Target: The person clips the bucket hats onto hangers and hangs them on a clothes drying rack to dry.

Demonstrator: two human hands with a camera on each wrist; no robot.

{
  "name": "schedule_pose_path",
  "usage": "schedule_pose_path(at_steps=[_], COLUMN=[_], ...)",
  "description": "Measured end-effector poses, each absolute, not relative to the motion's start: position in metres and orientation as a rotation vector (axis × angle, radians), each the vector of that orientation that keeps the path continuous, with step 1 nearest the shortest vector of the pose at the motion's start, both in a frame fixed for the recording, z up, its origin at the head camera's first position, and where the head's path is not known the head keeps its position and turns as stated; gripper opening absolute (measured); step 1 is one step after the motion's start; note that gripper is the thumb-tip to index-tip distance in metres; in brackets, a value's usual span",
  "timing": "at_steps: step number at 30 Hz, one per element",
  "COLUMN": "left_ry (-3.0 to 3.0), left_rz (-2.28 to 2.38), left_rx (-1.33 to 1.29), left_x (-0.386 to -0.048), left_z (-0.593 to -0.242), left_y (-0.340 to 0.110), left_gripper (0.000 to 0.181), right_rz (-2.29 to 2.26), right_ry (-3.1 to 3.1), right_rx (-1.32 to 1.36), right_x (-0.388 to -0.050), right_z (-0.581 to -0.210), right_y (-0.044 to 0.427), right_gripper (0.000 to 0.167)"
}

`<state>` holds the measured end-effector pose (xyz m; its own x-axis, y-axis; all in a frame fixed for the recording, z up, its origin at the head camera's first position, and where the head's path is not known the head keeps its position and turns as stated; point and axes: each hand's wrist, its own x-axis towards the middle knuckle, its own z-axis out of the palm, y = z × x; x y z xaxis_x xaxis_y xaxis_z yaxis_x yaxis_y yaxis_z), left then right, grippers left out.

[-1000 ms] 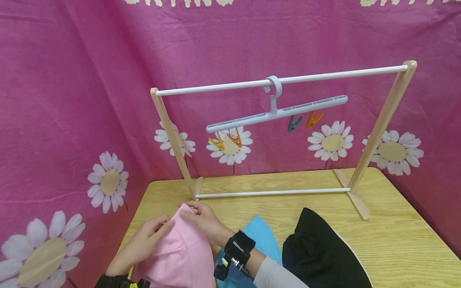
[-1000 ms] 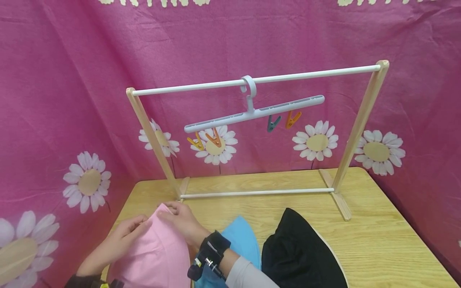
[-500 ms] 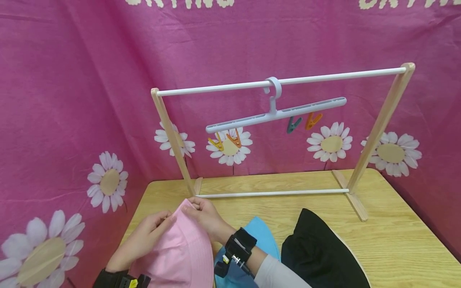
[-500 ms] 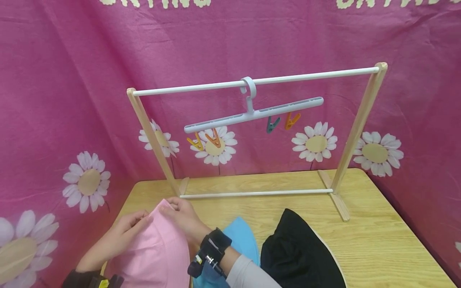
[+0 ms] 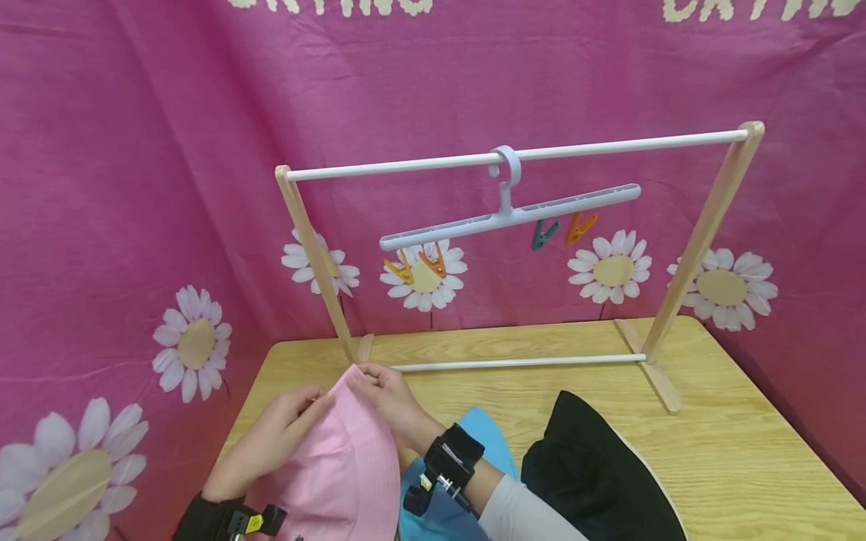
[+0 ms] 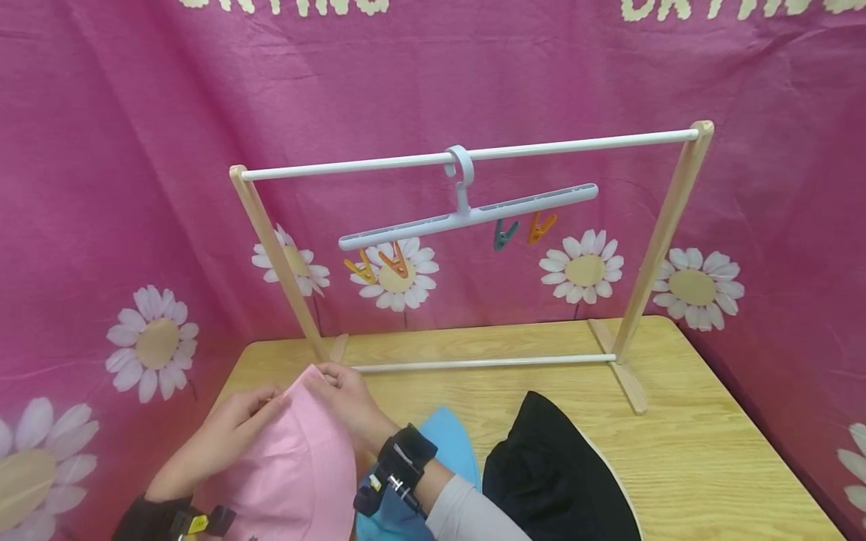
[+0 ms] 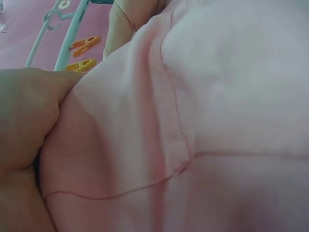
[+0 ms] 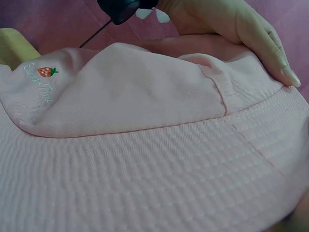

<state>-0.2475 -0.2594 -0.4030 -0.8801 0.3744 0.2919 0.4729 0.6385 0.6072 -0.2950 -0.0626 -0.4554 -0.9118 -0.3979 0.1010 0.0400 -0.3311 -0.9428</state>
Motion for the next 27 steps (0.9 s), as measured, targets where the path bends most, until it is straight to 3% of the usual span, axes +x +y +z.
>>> schedule_pose_path(at_steps=[27], left_ry=[-2.763], left_rz=[-1.097], left_rx=[-0.604], left_x=[-0.261], left_z=[-0.384], left_y=[-0.226], left_gripper=[0.019], right_rz=[-2.298], right_ry=[1.694], right_rx=[-0.53], right_x=[-0.319], right_z=[-0.436], right_y=[-0.029], right_gripper=[0.032])
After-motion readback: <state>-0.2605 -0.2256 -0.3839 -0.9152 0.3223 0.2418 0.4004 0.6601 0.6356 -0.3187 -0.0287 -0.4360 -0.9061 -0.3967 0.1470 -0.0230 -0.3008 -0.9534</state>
